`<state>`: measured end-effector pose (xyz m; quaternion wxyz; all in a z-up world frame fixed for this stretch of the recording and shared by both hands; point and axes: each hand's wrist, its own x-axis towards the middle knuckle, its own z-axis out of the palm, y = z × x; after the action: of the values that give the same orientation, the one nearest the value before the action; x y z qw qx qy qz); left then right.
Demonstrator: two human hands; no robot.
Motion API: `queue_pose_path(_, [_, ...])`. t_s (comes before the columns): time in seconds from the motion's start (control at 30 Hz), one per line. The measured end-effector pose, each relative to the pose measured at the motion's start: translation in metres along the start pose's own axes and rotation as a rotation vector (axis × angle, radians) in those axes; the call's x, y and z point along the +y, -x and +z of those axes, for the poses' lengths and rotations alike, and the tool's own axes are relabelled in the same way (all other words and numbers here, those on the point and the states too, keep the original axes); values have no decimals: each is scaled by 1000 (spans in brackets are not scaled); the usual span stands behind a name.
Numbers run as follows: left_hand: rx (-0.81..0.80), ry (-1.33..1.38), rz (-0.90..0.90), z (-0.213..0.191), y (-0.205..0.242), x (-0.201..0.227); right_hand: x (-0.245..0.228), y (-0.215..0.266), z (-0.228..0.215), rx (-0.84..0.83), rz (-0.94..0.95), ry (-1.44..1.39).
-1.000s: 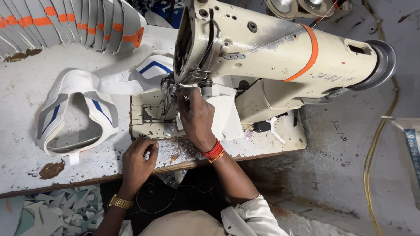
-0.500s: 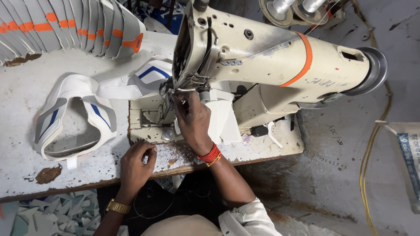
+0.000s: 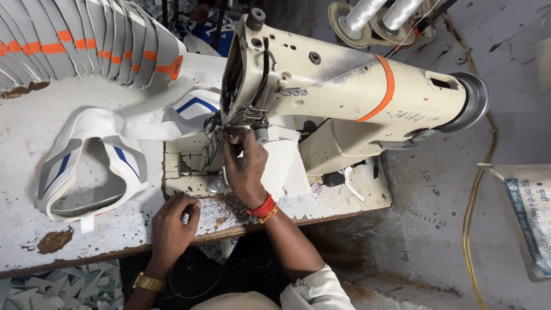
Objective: The person uses a sewing machine to stitch white shoe parts with orange and blue accents. They repeatedly pick up shoe parts, align them under the needle, and operate the machine to sew them. The person also handles small white fabric pieces, placing them under the needle for stitching.
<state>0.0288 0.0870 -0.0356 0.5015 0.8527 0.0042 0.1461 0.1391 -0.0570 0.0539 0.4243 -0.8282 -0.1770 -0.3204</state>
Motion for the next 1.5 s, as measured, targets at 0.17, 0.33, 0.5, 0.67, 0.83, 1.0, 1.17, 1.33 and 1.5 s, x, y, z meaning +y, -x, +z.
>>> queue_pose_path(0.17, [18, -3, 17, 0, -2, 1, -2, -3, 0, 9, 11, -64])
queue_pose_path(0.33, [-2, 27, 17, 3, 0, -7, -15, -5, -11, 36, 83, -82])
queue_pose_path(0.5, [-21, -7, -9, 0, -1, 0, -7, 4, -13, -6, 154, 46])
queue_pose_path(0.67, [-16, -3, -14, 1, 0, -3, -16, -3, -10, -74, 204, 143])
queue_pose_path(0.83, [-12, -14, 16, 0, 0, -3, -23, -10, -8, -74, 211, 89])
queue_pose_path(1.0, [-14, 2, 24, 0, -1, -2, -19, -14, -5, -87, 155, 100])
queue_pose_path(1.17, [-26, -21, 2, -1, -2, 1, -17, -16, 1, -95, 203, 90])
queue_pose_path(1.33, [-51, -18, -7, 5, 1, -11, -22, -16, 7, 7, 133, 99])
queue_pose_path(1.5, [-41, -24, -6, 2, 1, -6, -19, -12, 13, 20, 177, 128])
